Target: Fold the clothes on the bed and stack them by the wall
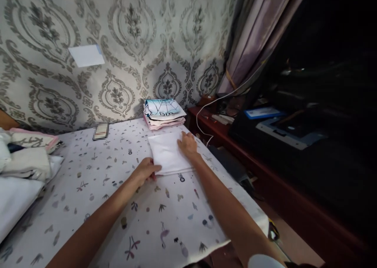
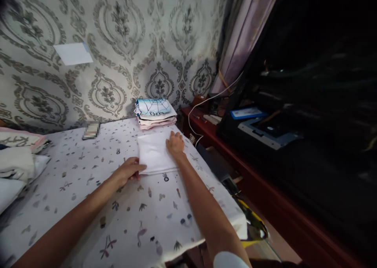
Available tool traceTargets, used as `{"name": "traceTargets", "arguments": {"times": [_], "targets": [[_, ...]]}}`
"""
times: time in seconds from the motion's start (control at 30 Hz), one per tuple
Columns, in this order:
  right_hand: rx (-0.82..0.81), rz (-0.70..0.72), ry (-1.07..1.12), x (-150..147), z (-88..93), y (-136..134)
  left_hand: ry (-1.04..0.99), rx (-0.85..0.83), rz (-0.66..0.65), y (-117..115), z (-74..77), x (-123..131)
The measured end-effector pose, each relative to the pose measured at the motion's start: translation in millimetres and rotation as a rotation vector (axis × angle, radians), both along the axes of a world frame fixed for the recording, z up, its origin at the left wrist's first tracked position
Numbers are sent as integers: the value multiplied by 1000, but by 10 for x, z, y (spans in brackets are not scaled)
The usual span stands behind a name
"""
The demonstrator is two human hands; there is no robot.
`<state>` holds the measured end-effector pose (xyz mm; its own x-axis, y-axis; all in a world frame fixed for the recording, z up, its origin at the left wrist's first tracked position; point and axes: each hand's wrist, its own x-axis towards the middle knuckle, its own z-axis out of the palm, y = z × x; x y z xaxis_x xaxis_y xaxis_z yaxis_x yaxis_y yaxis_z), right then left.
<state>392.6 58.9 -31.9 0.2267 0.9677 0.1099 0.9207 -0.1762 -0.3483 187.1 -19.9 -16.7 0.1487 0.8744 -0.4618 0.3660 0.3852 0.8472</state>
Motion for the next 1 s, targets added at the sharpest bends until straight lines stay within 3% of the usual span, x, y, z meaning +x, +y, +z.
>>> {"name": "traceTargets", "arguments": {"times": [0.13, 0.23, 0.33, 0.43, 0.53, 0.67, 0.77, 0.87, 1.0], "targets": [[-65, 97, 17, 57, 159, -77, -141, -48, -53, 61, 67, -216], [-138, 245, 41, 61, 226, -361, -168, -31, -99, 135, 196, -788], [-217, 451, -5, -20, 261, -783, 18, 36, -118, 196, 304, -1551], [-203, 608, -81, -275, 356, -1036, 501, 204, -54, 190, 326, -2024], [-68, 721, -14, -760, 482, -915, 838, 515, -17, 129, 246, -1875], [58, 887, 92, -1439, 447, -432, 799, 859, -244, 67, -1, -1137], [-38, 913, 58, -1633, 206, -158, 868, 828, -326, 39, -212, -826], [-74, 854, -5, -1596, -51, -52, 909, 747, -314, -6, -357, -911], [-69, 776, 15, -1564, -189, 7, 929, 673, -245, -67, -428, -1373]]}}
